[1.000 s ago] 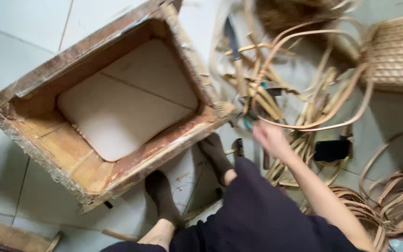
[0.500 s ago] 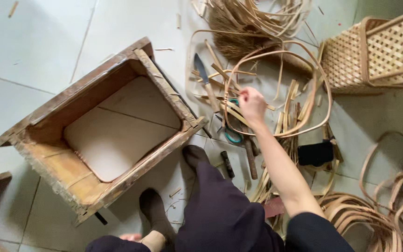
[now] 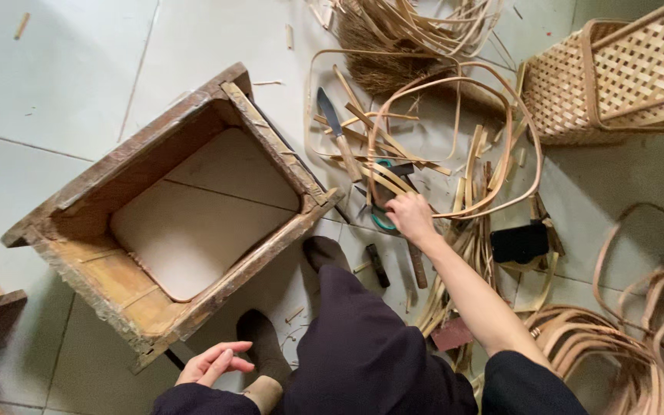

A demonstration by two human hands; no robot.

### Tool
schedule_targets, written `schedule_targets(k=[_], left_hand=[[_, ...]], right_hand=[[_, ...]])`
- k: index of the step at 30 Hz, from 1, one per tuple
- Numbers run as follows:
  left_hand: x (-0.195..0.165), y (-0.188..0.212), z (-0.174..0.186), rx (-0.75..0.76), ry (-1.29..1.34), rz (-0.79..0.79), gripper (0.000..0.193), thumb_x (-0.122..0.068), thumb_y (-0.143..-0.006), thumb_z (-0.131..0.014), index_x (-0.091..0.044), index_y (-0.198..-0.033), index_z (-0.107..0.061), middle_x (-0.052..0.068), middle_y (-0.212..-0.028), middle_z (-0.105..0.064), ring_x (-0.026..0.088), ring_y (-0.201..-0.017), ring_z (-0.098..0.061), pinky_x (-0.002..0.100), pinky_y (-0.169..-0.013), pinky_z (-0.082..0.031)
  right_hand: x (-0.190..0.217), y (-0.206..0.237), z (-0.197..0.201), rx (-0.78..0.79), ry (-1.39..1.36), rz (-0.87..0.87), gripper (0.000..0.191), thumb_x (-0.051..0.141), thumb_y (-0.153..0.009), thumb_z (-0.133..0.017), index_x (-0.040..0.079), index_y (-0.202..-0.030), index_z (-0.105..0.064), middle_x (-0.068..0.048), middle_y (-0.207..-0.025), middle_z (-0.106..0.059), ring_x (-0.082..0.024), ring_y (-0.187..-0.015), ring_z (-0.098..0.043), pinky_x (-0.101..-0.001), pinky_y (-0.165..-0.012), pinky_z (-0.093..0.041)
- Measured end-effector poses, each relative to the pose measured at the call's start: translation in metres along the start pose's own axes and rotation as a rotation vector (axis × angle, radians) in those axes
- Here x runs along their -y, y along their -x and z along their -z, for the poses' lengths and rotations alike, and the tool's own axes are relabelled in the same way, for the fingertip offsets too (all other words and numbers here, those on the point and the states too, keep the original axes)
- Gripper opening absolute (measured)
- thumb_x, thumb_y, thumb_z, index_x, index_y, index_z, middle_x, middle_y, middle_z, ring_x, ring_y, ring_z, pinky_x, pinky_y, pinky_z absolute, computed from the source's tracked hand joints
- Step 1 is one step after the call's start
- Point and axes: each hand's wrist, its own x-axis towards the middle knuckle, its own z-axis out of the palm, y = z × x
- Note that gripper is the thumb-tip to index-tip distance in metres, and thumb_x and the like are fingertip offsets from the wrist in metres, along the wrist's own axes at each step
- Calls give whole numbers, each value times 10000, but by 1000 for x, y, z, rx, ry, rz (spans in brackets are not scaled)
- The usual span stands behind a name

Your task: The person sits on the floor and weaves a bamboo basket inside a wooden frame mold. They fit a woven bamboo panel into the frame, bend and press a curved bamboo strip along the rim, tuck the strip ends into the weave, and add straight bamboo strips across the basket opening.

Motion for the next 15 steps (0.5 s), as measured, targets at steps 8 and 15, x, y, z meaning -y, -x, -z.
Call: schedule_targets(k=[8, 15], left_hand=[[-107, 14, 3, -136, -176, -318, 353, -204, -1005, -562, -62, -1303, -686, 67, -974, -808, 142, -997, -734, 324, -947, -541], [-198, 2, -9, -856, -1076, -1093, 510, -164, -952, -651, -64, -1442, -549, 201, -1509, -490, 367, -1415, -455, 529, -1191, -313]], right_hand=[[47, 29, 208, -492, -117, -95, 129, 44, -1024, -674, 14, -1145, -639, -153, -1033, -681, -239, -797, -670, -344, -664, -546], [142, 19, 248, -526, -1305, 168, 154, 191, -1216, -531, 47, -1244, -484, -161, -1068, -688, -187, -844, -672, -305, -822, -578]])
